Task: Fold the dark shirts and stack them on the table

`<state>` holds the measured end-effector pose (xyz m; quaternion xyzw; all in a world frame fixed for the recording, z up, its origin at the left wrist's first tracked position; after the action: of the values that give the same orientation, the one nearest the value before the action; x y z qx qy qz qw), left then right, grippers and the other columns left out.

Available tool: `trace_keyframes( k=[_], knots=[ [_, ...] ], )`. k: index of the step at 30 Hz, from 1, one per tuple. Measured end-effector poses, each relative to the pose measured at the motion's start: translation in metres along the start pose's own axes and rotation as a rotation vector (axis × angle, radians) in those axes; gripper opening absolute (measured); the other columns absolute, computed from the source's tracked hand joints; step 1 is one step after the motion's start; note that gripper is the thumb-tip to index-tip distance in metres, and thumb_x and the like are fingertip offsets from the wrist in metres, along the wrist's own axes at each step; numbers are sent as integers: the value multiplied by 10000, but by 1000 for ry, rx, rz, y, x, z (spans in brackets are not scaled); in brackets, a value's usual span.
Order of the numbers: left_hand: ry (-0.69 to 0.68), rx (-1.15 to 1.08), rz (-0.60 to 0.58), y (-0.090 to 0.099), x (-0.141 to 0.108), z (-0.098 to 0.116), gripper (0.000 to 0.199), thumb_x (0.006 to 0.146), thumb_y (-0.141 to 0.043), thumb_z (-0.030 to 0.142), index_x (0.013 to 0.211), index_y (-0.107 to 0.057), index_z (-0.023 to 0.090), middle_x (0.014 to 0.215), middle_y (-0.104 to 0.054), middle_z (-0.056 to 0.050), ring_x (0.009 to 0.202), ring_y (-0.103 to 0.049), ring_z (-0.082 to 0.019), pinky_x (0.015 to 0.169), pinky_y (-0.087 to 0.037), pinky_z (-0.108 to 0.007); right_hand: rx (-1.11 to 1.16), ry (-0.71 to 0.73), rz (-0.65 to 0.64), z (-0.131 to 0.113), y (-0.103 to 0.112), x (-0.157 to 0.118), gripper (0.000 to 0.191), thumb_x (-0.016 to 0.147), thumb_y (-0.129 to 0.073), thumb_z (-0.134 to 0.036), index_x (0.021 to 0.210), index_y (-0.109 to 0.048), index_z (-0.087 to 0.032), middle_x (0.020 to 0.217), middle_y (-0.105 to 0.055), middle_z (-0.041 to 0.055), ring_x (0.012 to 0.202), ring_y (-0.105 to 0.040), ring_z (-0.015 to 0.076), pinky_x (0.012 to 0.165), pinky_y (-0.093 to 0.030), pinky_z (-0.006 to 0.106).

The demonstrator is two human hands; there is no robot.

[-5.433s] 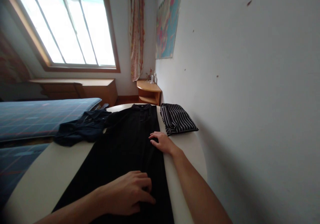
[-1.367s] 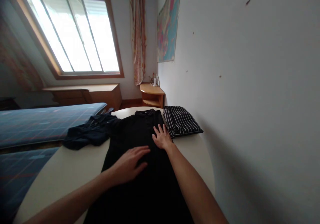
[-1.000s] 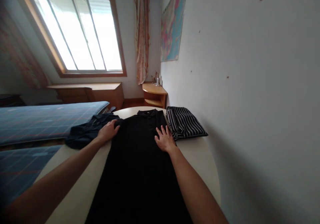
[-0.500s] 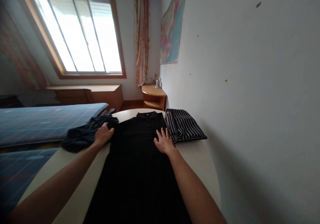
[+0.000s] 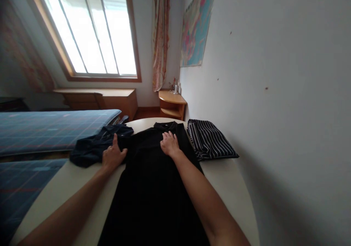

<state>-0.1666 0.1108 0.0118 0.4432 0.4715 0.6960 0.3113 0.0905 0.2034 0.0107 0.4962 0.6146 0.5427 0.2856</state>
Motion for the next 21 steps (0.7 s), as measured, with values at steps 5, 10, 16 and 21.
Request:
trace_keyframes(
  k=[5,10,16,21],
  knots=[
    [-41,-58,26,-1,5,2,835,861,-502,278,1580,-99,139,1089,-670,-142,1012,-649,-309,853,-460,-396,31,105,-37,-31,-19,50,561,943,-354,-258,1484,-409,-119,1554,-399,88,1474,-239,242,1208,-130,437],
    [-75,-64,14,-9,12,4,632,861,-471,216,1489,-407,182,1227,-605,-146,1085,-615,-306,876,-468,-416,51,122,-79,-47,-37,95,569,967,-315,-261,1511,-341,-93,1565,-377,107,1471,-256,219,1201,-157,373],
    [-16,-171,38,-9,18,1,582,868,-470,202,1449,-469,169,1263,-598,-140,1105,-615,-305,927,-465,-422,41,51,-173,-43,-62,129,618,1004,-274,-402,1528,-315,-75,1608,-269,137,1491,-202,279,1207,-113,444],
    [12,-224,85,-8,21,1,583,880,-486,202,1461,-453,166,1213,-611,-141,1026,-644,-303,876,-488,-419,8,-91,-222,-40,-70,139,750,988,-246,-550,1567,-203,-76,1646,-117,137,1510,-30,340,1205,-1,495]
  ],
)
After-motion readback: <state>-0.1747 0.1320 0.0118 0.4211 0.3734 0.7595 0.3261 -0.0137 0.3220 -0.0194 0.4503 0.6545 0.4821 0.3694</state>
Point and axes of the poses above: each hand's wrist, its own x-axis towards the middle knuckle, its own y-axis out of the back of the hand, z = x × y, the point moved 6 cm from there along x, towards the middle knuckle
